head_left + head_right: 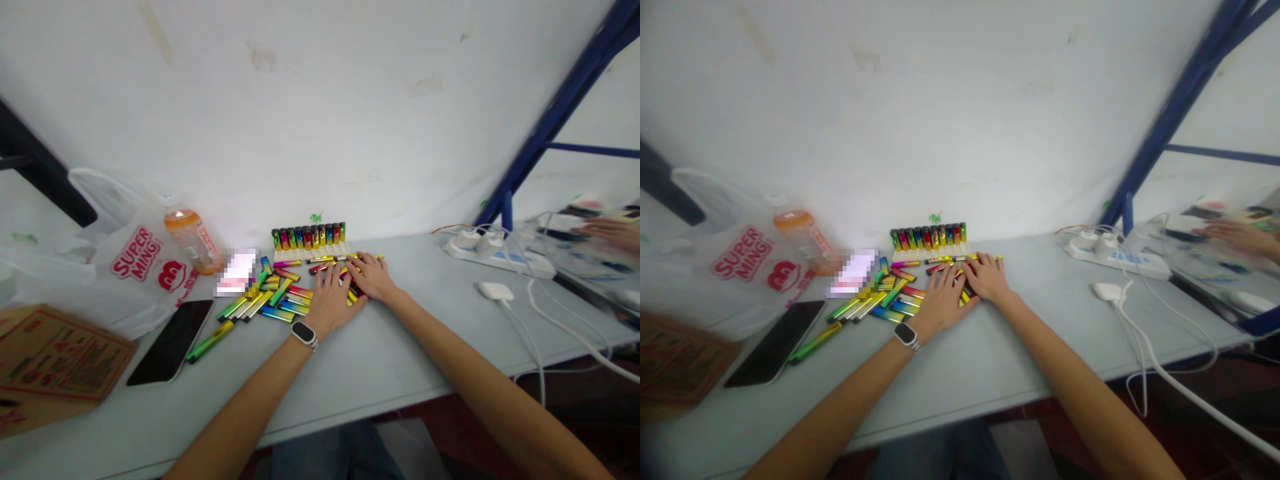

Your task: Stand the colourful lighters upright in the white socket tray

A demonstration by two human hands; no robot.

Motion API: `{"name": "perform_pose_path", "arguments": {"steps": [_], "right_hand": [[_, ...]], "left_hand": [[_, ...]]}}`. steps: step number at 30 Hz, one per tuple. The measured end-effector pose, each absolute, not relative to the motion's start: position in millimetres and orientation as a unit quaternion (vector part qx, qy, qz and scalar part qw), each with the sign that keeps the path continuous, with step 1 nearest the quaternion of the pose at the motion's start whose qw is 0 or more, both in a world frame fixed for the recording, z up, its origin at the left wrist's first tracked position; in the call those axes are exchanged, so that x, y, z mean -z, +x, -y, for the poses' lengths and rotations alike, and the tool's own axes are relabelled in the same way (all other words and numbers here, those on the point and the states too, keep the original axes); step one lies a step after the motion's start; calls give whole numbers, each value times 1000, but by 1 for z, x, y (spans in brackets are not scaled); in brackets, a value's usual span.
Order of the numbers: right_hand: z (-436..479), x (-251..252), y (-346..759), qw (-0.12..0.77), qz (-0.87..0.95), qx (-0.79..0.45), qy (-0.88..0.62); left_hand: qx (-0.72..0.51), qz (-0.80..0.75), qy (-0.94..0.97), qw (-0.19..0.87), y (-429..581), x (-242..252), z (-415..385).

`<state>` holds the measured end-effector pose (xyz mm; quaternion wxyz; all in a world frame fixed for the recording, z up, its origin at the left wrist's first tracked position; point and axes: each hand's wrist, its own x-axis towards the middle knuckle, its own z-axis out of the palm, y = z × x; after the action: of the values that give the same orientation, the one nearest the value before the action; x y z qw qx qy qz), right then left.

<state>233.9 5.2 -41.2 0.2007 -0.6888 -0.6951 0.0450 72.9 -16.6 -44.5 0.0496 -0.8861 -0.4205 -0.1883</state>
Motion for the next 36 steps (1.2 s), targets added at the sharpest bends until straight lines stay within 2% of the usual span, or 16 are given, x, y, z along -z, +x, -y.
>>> {"name": "perform_pose_path", "arguments": {"steps": [13,19,22,29,33,36], "right_hand": [[-16,55,180,348,666,-106,-651],[-23,53,191,402,682,-190,-581],[-21,42,209,366,696,-189,-589],[-30,12,239,117,792,-10,-599],[-38,6,240,87,822,0,-563],[-39,9,236,125,825,-26,-551]], "left_hand": [[218,444,-868,33,24,36,11],[219,453,-864,17,14,32,8],[217,459,-862,12,14,29,7],[218,459,-861,23,18,26,5],[230,458,-859,24,20,22,7],[254,456,-853,18,19,20,8]]}}
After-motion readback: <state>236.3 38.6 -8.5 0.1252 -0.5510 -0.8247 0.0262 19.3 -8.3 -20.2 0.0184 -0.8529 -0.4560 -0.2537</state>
